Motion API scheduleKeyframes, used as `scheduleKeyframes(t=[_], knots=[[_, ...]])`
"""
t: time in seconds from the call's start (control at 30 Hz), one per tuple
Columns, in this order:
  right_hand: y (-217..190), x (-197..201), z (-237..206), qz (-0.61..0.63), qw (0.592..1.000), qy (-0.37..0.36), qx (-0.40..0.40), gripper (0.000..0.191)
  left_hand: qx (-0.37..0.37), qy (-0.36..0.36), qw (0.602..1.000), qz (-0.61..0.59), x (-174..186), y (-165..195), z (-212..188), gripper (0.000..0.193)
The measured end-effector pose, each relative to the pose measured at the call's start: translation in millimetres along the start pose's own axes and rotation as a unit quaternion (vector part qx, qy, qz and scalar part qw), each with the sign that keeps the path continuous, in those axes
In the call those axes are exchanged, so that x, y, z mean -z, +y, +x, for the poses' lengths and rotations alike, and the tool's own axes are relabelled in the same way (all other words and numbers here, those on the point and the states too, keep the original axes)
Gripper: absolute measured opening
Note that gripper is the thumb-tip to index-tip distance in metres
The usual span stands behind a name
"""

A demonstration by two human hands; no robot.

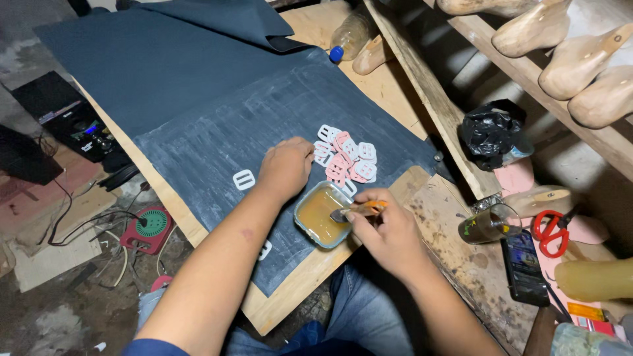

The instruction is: The person rubs a yellow bottle over a dark sheet on a wooden table, then opens a plastic bag and pours small white and pink buckles onto the sheet. They use a brush to apply glue from a small container onto the buckles one by one.

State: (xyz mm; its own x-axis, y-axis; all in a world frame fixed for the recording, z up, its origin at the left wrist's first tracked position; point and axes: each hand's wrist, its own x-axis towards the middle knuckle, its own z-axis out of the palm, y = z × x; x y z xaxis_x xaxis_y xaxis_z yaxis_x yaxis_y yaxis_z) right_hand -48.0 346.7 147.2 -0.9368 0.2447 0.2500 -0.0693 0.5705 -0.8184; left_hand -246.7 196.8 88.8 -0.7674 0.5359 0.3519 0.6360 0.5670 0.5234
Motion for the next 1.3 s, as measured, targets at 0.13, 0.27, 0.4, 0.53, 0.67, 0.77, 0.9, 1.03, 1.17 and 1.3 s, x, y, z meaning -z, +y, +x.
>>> scheduleKeyframes(t=[0.13, 0.27, 0.4, 0.53, 0.67, 0.77, 0.9, 1.03, 1.17, 1.3], knots=[[-7.4, -4.4, 14.8, -0.124, 0.989, -0.041, 0.072, 0.027, 0.009, -0.054, 0.998, 0.016, -8.5, 2.5, 15.4, 0.026], [-6.8, -7.0, 21.5, -0.139, 0.985, -0.05, 0.092, 0.025, 0.031, -0.101, 0.993, 0.048, -16.0, 1.7, 28.0, 0.037], [-1.2, 4.8, 10.0, -0.07, 0.992, -0.003, 0.11, 0.027, 0.049, -0.11, 0.992, 0.046, -19.4, 1.6, 37.5, 0.043], [7.8, 15.7, -11.8, 0.021, 0.999, 0.009, 0.035, 0.025, 0.06, -0.059, 0.996, -0.005, -16.3, -1.8, 34.9, 0.042], [18.7, 25.2, -33.2, 0.094, 0.995, -0.007, -0.029, 0.024, 0.102, -0.016, 0.988, -0.119, -9.7, -10.6, 19.0, 0.037], [26.8, 30.8, -46.3, 0.247, 0.968, -0.012, -0.037, 0.026, 0.149, 0.016, 0.935, -0.322, -7.5, -11.6, 2.5, 0.043], [34.5, 29.9, -58.6, 0.339, 0.936, -0.022, -0.093, 0.027, 0.189, 0.057, 0.862, -0.466, 0.1, -1.0, -27.0, 0.048], [35.4, 22.2, -65.1, 0.298, 0.951, 0.005, -0.084, 0.023, 0.289, 0.069, 0.802, -0.518, 18.3, 19.9, -67.0, 0.042], [23.8, 17.1, -66.7, 0.276, 0.955, 0.017, -0.111, 0.022, 0.256, 0.11, 0.833, -0.477, 33.6, 46.2, -98.8, 0.037], [3.7, 6.0, -54.6, 0.257, 0.966, 0.022, -0.001, 0.019, 0.239, 0.146, 0.853, -0.441, 49.1, 62.8, -115.8, 0.024]])
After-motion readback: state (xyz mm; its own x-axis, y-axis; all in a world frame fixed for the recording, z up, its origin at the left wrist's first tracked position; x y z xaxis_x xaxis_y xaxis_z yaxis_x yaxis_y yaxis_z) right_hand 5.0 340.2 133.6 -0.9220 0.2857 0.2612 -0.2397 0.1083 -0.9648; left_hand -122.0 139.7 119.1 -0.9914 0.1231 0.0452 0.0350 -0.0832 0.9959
